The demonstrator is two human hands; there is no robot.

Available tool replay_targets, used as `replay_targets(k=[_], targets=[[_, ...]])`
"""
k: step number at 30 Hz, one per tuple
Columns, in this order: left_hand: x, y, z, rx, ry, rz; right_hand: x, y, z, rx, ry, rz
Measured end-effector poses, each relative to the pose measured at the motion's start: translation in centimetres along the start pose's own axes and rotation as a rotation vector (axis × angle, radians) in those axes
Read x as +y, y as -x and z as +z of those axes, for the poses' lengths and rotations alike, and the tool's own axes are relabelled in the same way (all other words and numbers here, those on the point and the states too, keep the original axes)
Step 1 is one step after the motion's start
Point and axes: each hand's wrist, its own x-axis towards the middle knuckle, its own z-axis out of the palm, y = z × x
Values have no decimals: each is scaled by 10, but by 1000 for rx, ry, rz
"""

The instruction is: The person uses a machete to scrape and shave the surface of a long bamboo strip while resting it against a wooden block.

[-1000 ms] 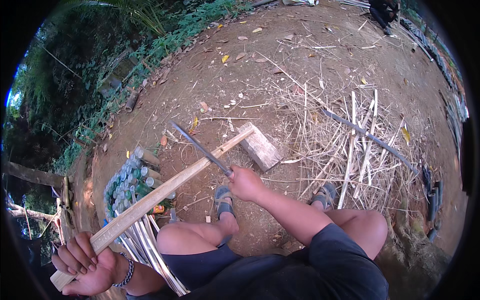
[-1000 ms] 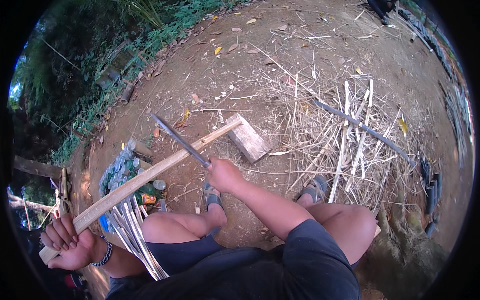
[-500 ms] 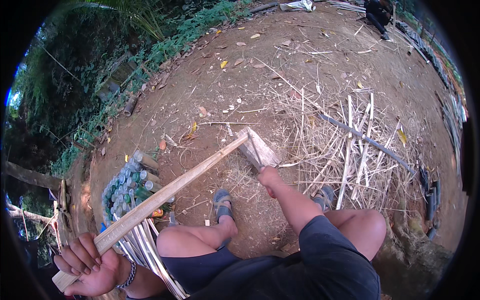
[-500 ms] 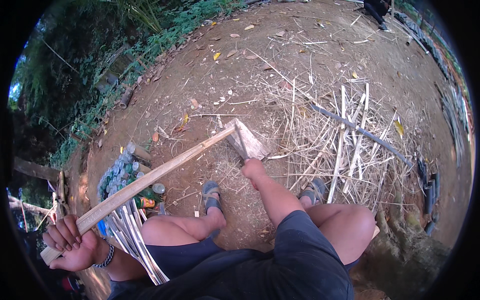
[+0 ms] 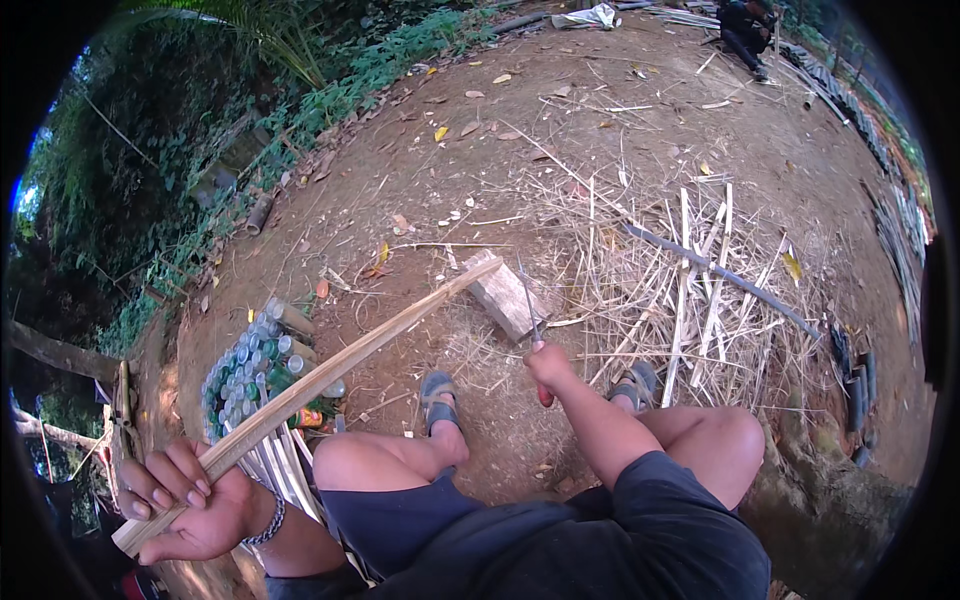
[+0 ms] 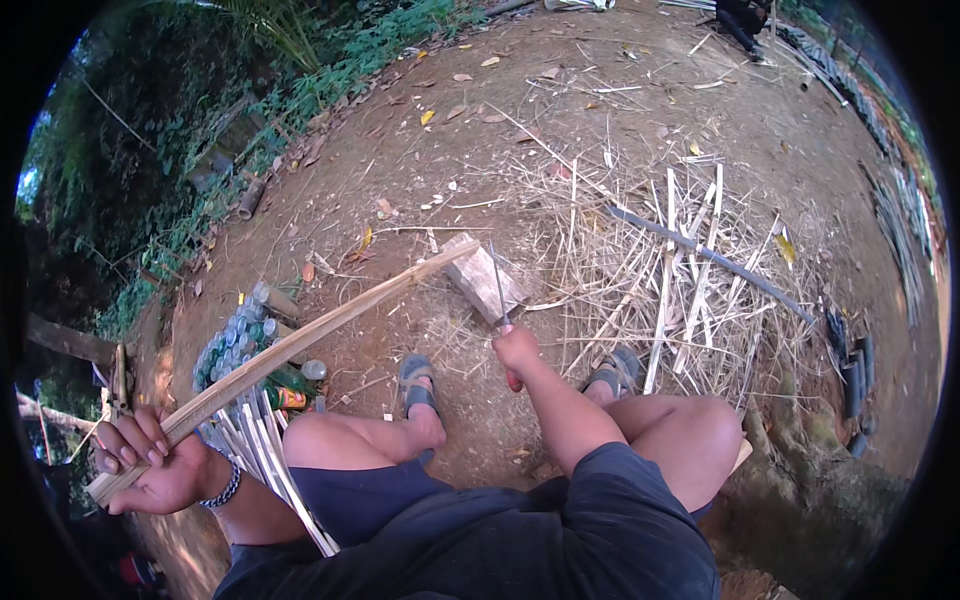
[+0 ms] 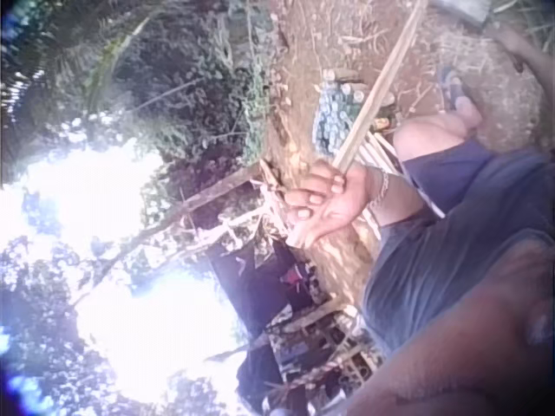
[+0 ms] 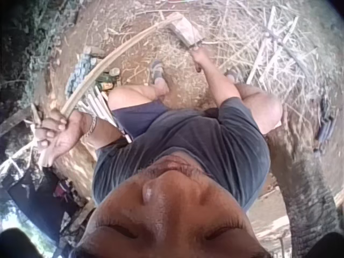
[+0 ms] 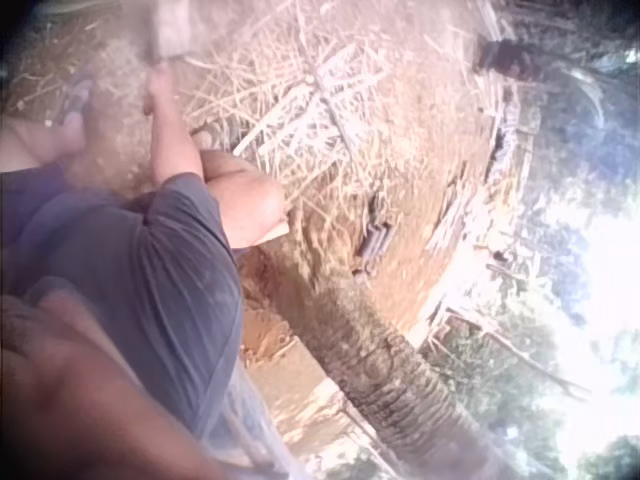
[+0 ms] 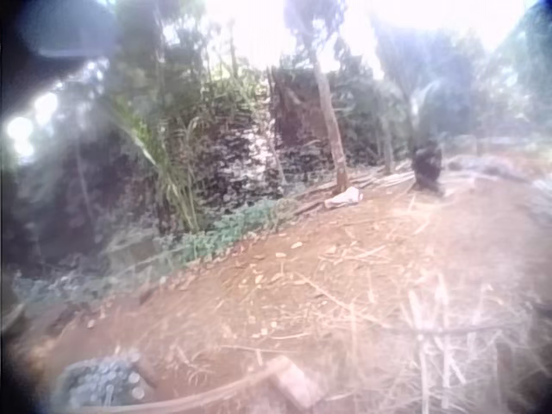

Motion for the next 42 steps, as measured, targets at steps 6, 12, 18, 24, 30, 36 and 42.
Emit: replay_targets(k=[6, 12, 18, 24, 30, 36, 42], targets=[[6, 19, 31, 106, -113, -27, -92, 81, -41, -13, -49, -236], [16, 35, 38, 123, -66, 1, -170, 188, -39, -219, 24, -584], [23, 40, 42, 101, -63, -8, -151, 180, -18, -174, -1, -563], [20, 43, 42, 146, -118, 6, -142, 146, -37, -165, 82, -439], [11, 31, 46, 161, -94, -28, -108, 89, -12, -93, 14, -368], [20, 16, 23, 173, -181, -42, -111, 67, -15, -200, 57, -325], [-2, -8, 21, 23, -99, -151, -64, -11, -2, -92, 0, -195]])
